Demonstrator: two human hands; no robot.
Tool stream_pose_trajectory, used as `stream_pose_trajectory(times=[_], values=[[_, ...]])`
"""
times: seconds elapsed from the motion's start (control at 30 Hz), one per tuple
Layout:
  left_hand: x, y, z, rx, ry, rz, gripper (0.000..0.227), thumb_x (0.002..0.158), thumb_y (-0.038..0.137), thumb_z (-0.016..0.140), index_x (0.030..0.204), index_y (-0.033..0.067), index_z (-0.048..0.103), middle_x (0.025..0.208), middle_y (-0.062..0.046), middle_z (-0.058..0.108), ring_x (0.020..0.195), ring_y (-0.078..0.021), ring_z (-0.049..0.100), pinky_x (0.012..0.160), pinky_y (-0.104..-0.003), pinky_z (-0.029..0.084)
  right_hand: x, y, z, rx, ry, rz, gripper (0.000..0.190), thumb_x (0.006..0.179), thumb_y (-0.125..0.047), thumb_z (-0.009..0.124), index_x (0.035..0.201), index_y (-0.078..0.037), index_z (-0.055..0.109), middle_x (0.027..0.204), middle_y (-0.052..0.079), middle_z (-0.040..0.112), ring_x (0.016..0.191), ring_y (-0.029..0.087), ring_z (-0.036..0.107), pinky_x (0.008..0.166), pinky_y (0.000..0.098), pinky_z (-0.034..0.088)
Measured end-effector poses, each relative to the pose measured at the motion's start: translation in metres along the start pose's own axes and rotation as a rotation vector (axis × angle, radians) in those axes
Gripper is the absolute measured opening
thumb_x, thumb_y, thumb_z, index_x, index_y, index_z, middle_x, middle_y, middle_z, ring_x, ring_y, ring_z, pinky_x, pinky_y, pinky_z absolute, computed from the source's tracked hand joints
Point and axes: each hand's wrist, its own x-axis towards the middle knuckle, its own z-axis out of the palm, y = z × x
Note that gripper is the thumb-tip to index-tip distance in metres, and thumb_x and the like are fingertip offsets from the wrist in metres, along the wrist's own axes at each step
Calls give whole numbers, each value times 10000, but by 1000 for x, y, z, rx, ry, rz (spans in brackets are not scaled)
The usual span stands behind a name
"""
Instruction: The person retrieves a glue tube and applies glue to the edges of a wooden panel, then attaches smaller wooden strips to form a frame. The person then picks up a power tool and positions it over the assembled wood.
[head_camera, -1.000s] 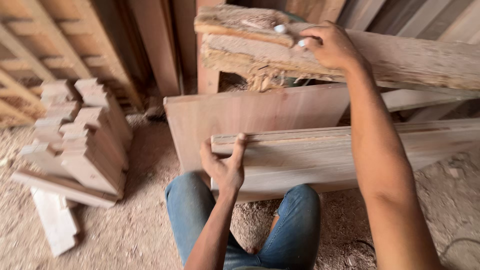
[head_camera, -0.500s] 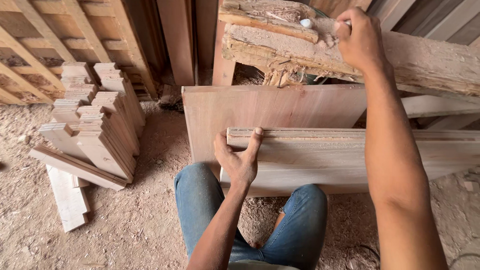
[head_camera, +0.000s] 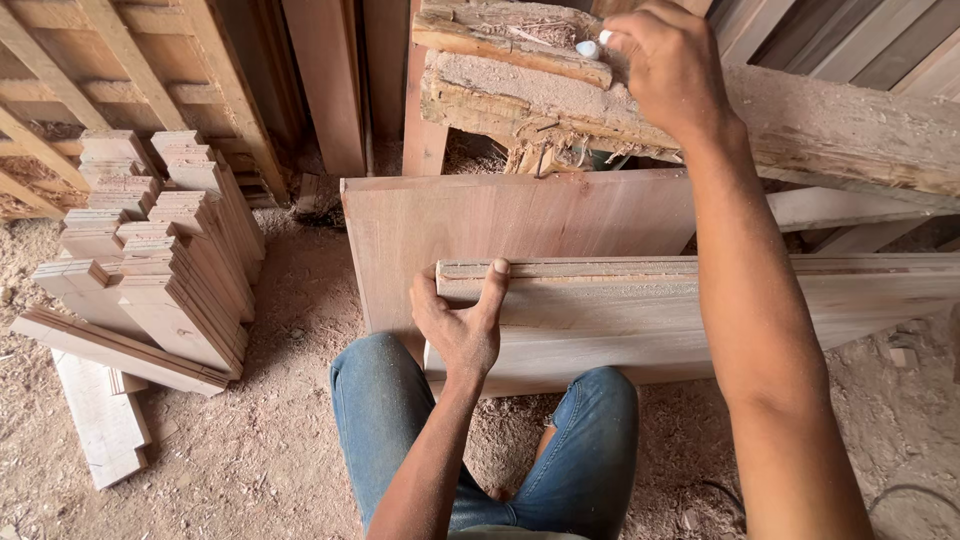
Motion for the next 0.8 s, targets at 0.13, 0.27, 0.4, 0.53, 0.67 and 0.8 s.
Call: stream_pose_trajectory(times=[0.13,0.27,0.4,0.53,0.67,0.8], values=[[1,-2,1,32,6,39,584,836,498,840,990,1,575,933,-143,590,894,-229,603,747,-399,539,7,-14,-2,-155,-12,-93,54,1011,30,750,1020,-19,770,986,94,754,993,235,716,858,375,562],[1,0,2,10,5,-9,610,805,525,839,984,5,574,924,-144,587,871,-223,616,720,-401,550,13,-20,-3,-237,-42,-113,48,1007,-7,752,1012,-45,781,996,62,765,1002,232,722,888,399,564],[0,2,2,-4,9,-26,634,794,548,839,974,3,570,900,-134,610,866,-218,629,727,-405,560,18,-19,-3,-216,-111,-5,91,1025,4,723,1031,-48,797,1007,96,763,900,254,722,772,415,561],[0,4,1,37,0,-14,631,794,547,844,959,0,577,901,-141,611,871,-225,626,727,-410,552,17,-11,-5,-233,-130,76,70,1016,-8,739,1020,-35,804,941,153,742,805,308,700,678,435,542],[1,3,2,21,13,-4,639,795,550,844,970,0,571,885,-134,627,877,-225,627,742,-409,553,19,5,-1,-70,-103,70,56,1062,27,680,1020,23,718,939,149,740,895,278,722,765,413,561],[0,1,2,28,13,14,626,803,540,844,972,1,574,883,-138,622,875,-228,625,737,-409,553,25,25,4,26,-162,199,103,1093,19,632,1015,22,699,944,139,740,891,255,727,767,406,569]])
